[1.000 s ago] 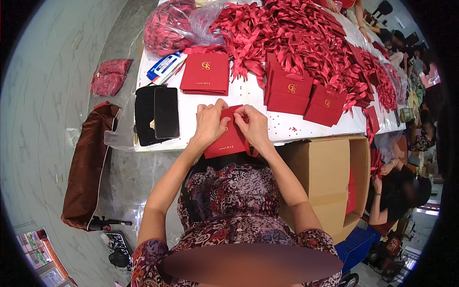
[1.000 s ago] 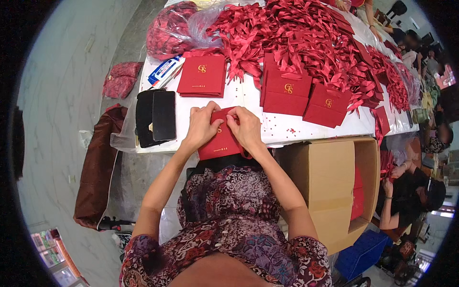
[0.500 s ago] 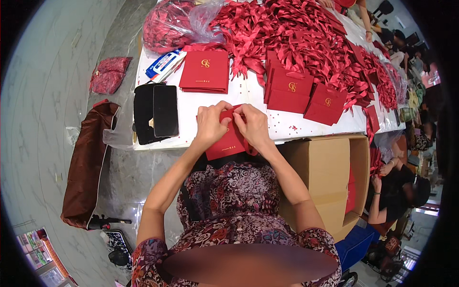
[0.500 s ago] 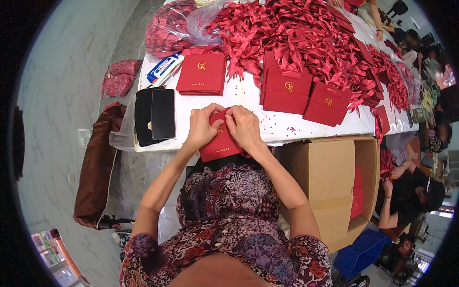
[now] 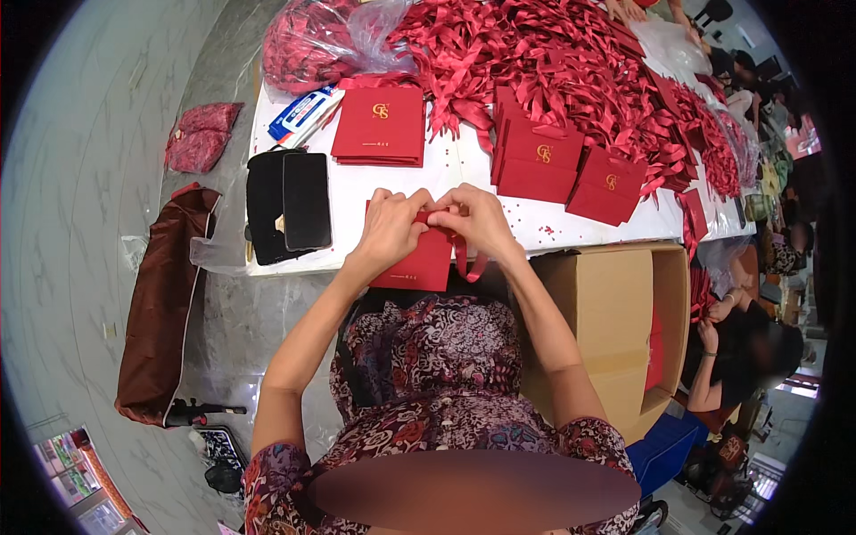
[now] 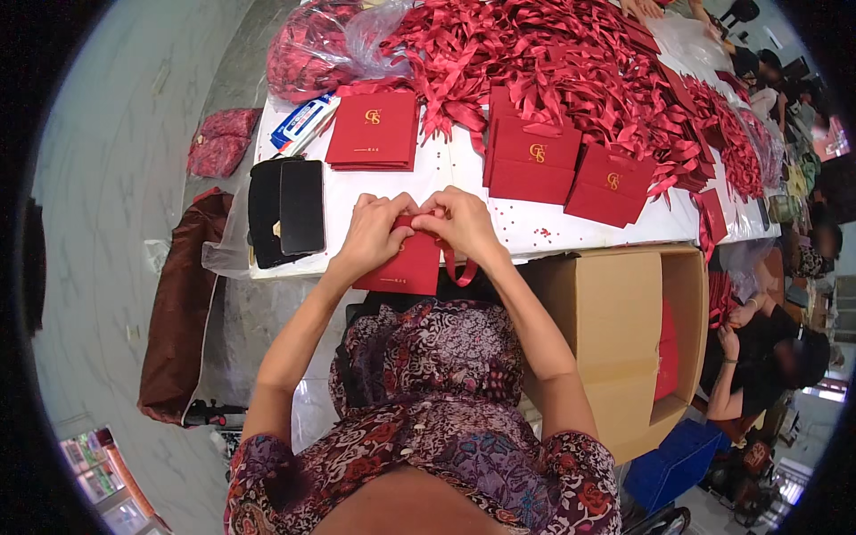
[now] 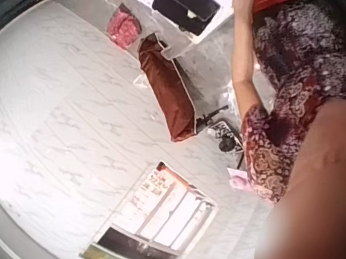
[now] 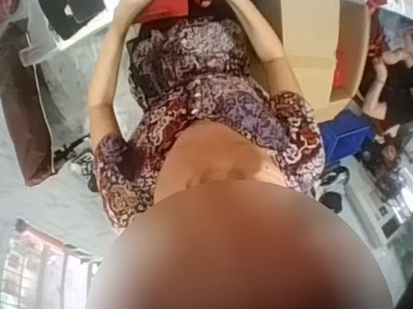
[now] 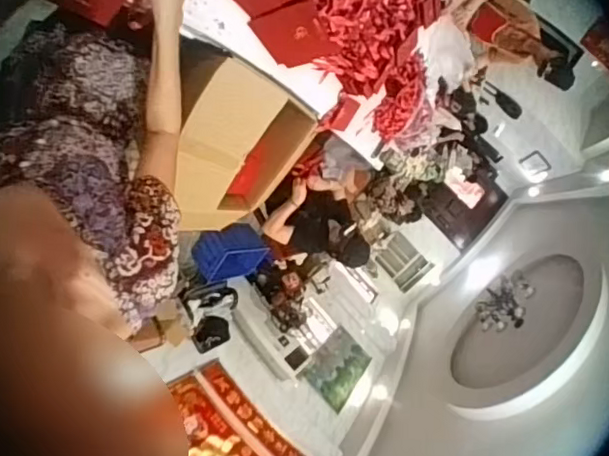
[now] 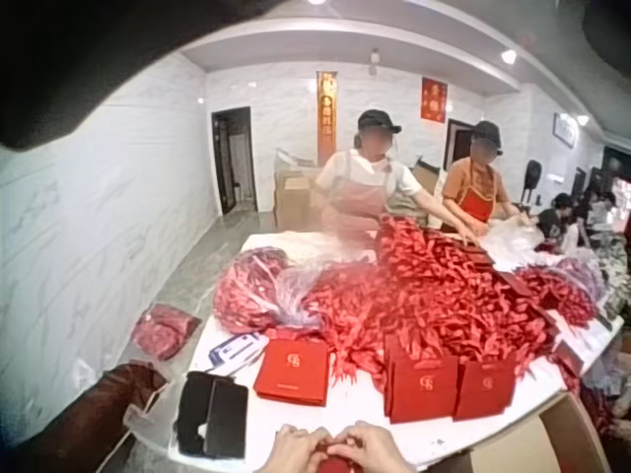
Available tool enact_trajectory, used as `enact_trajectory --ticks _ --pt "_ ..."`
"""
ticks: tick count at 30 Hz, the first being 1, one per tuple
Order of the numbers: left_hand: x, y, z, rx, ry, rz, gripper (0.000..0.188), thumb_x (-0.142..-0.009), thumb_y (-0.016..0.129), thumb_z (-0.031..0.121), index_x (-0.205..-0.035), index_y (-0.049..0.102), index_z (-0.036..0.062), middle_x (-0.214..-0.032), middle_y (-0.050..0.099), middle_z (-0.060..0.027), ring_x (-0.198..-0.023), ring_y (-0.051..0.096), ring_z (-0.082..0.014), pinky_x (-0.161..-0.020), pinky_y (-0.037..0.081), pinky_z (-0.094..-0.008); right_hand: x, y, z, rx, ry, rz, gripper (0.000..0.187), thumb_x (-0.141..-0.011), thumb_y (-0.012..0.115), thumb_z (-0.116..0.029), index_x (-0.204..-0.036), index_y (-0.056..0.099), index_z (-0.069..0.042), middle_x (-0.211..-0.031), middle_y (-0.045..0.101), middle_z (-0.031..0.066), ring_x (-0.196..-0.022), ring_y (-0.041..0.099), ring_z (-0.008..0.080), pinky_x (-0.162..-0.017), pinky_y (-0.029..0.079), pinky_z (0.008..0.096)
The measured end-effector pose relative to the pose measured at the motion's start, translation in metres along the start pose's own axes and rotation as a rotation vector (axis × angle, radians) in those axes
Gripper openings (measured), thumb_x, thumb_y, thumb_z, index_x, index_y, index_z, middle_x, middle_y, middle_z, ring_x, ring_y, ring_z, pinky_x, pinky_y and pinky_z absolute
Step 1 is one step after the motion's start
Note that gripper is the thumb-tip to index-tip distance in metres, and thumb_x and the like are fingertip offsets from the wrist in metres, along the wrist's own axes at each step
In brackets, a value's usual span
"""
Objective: Tying red ribbons onto small red gift bags.
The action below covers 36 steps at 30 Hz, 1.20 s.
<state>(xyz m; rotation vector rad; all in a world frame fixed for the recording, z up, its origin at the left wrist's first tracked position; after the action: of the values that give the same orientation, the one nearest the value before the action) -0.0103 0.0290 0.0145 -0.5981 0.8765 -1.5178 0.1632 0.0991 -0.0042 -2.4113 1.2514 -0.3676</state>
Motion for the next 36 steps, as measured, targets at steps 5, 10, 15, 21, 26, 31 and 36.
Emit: enact_trajectory --ticks 5,10,15,21,26,31,36 --pt "-0.001 -0.001 0.016 -0.102 0.145 0.093 0.024 -0.076 0.067 0.002 -0.098 0.060 0.0084 -0.086 0.061 -0.0103 -0.083 0.059 -0.0294 -0.081 0.037 -0.0407 -0.023 -0.018 0.019 0.047 0.027 -0.176 0.021 -0.085 0.071 -0.023 -0.080 0.074 -0.002 -0.063 0.064 0.0084 -0.057 0.058 0.0149 -0.058 0.046 0.0321" --pt "-0.006 0.001 0.018 -0.194 0.231 0.061 0.020 -0.079 0.068 0.007 -0.097 0.061 0.0092 -0.089 0.058 -0.0086 -0.083 0.056 -0.0289 -0.084 0.036 -0.0404 -0.039 -0.016 0.035 -0.137 0.047 -0.419 0.026 -0.087 0.068 -0.027 -0.080 0.074 -0.002 -0.058 0.062 0.0094 -0.054 0.053 0.0095 -0.056 0.045 0.0318" --pt "-0.002 0.001 0.021 -0.020 0.191 0.061 0.018 -0.081 0.072 0.015 -0.096 0.062 0.0106 -0.088 0.060 -0.0063 -0.082 0.056 -0.0269 -0.083 0.036 -0.0385 -0.044 -0.002 0.023 0.091 0.058 0.216 0.028 -0.086 0.069 -0.029 -0.079 0.073 -0.002 -0.062 0.065 0.0121 -0.056 0.062 0.0243 -0.059 0.048 0.0373" --pt "-0.005 0.005 -0.001 0.114 -0.017 0.093 0.020 -0.078 0.075 0.016 -0.093 0.064 0.0095 -0.089 0.065 -0.0069 -0.083 0.061 -0.0269 -0.082 0.036 -0.0380 -0.035 -0.011 0.031 0.089 -0.050 0.425 0.030 -0.086 0.068 -0.032 -0.084 0.072 -0.002 -0.074 0.066 0.0145 -0.067 0.064 0.0300 -0.065 0.049 0.0384" --pt "-0.011 0.003 -0.029 0.167 -0.173 0.143 0.021 -0.077 0.076 0.019 -0.092 0.065 0.0088 -0.091 0.067 -0.0088 -0.087 0.063 -0.0277 -0.084 0.039 -0.0393 0.000 -0.026 0.023 0.122 -0.041 -0.049 0.033 -0.083 0.075 -0.034 -0.084 0.072 -0.001 -0.071 0.066 0.0104 -0.063 0.061 0.0187 -0.061 0.048 0.0332" --pt "-0.022 0.003 -0.028 0.069 -0.086 0.239 0.026 -0.074 0.079 0.013 -0.093 0.064 0.0039 -0.086 0.066 -0.0135 -0.079 0.065 -0.0280 -0.076 0.049 -0.0386 0.011 -0.024 0.015 0.310 0.073 -0.421 0.035 -0.080 0.079 -0.033 -0.074 0.065 -0.002 -0.061 0.060 0.0047 -0.057 0.055 0.0112 -0.056 0.044 0.0315" --pt "-0.019 0.018 -0.013 -0.103 -0.047 0.471 0.018 -0.084 0.070 0.021 -0.096 0.064 0.0096 -0.095 0.064 -0.0079 -0.095 0.057 -0.0292 -0.084 0.035 -0.0431 -0.002 -0.016 0.024 -0.188 0.125 -0.265 0.032 -0.089 0.073 -0.032 -0.077 0.067 -0.004 -0.061 0.057 -0.0035 -0.057 0.051 0.0051 -0.053 0.041 0.0261"
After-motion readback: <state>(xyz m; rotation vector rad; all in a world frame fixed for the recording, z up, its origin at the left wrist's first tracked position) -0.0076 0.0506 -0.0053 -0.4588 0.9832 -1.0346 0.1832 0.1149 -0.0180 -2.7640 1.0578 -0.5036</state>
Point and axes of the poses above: each hand's wrist, its own x-axis away from the middle knuckle, its own y-axis out of the palm, z = x × y, the point moved 1 cm from there along -x, towards the middle knuckle
